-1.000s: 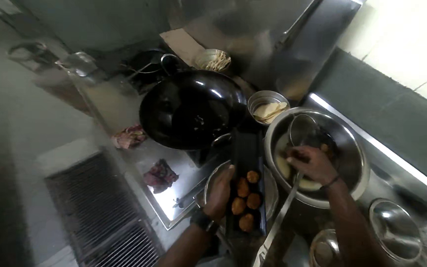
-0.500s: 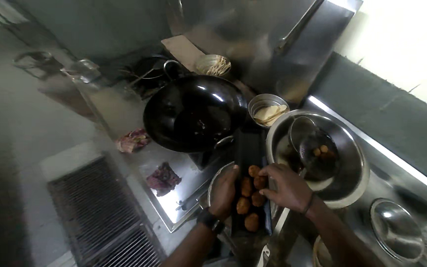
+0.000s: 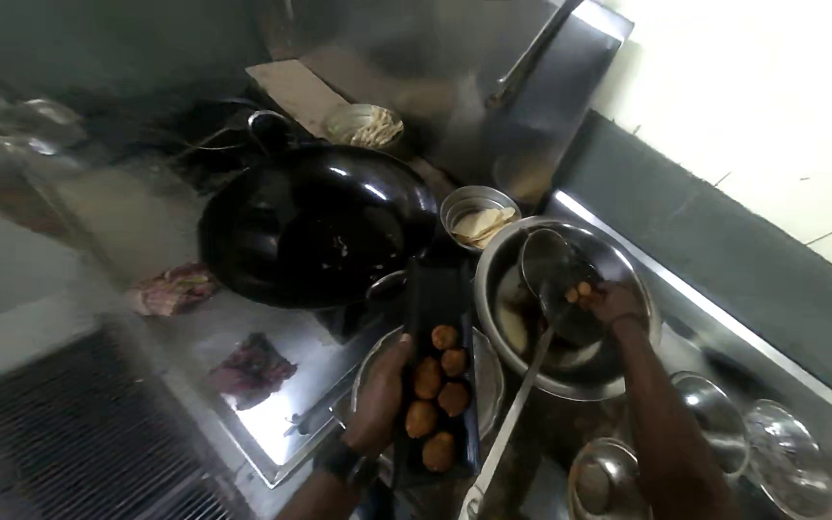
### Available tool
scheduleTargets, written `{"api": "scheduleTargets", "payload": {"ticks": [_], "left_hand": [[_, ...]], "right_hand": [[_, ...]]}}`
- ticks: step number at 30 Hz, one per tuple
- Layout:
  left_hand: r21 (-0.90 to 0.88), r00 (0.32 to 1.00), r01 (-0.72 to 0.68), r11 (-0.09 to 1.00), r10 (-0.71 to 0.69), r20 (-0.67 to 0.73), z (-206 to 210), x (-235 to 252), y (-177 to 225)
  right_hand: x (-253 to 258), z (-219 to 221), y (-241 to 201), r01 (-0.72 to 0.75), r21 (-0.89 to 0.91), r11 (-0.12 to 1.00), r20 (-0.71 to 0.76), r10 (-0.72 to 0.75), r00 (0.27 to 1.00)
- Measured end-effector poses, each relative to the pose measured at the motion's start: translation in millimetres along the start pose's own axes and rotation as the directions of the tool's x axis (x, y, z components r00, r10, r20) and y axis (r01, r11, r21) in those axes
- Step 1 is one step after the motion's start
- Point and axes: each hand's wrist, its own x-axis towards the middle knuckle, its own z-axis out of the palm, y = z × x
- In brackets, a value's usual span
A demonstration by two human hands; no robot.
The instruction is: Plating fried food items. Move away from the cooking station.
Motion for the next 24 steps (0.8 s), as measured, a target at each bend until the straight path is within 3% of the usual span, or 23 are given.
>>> {"api": "scheduleTargets", "payload": {"ticks": [6, 11, 13, 15, 17, 19, 24], "left_hand": [[-0.005, 1.000, -0.011, 1.000, 0.011, -0.027, -2, 2, -2], [0.046, 0.998, -0.026, 0.999, 0.028, -0.049, -6, 4, -6], [0.066, 0.998, -0.018, 0.998, 0.022, -0.060, -7, 4, -6], [0.073, 0.998, -0.018, 0.997, 0.023, -0.066, -7, 4, -4], [0.069, 0.997, -0.024, 0.997, 0.028, -0.069, -7, 5, -5], [0.065, 0.998, -0.016, 0.998, 0.020, -0.053, -6, 5, -5], [0.064, 0.999, -0.027, 0.998, 0.029, -0.021, 1, 2, 2]], "right_hand": [[35, 50, 10, 0.214, 0.086, 0.973, 0.059, -0.219, 0.974], [45, 60, 1, 0.142, -0.006, 0.990, 0.063, -0.141, 0.988], [34, 47, -7, 0.145, 0.145, 0.979, 0.050, -0.153, 0.987], [13, 29, -27, 0.081, 0.466, 0.881, 0.080, -0.133, 0.988], [-16, 14, -52, 0.006, 0.792, 0.610, 0.134, -0.184, 0.974], [-51, -3, -79, -0.017, 0.910, 0.414, 0.171, -0.338, 0.926], [-120, -17, -143, 0.203, 0.885, 0.418, 0.157, -0.681, 0.715]]}}
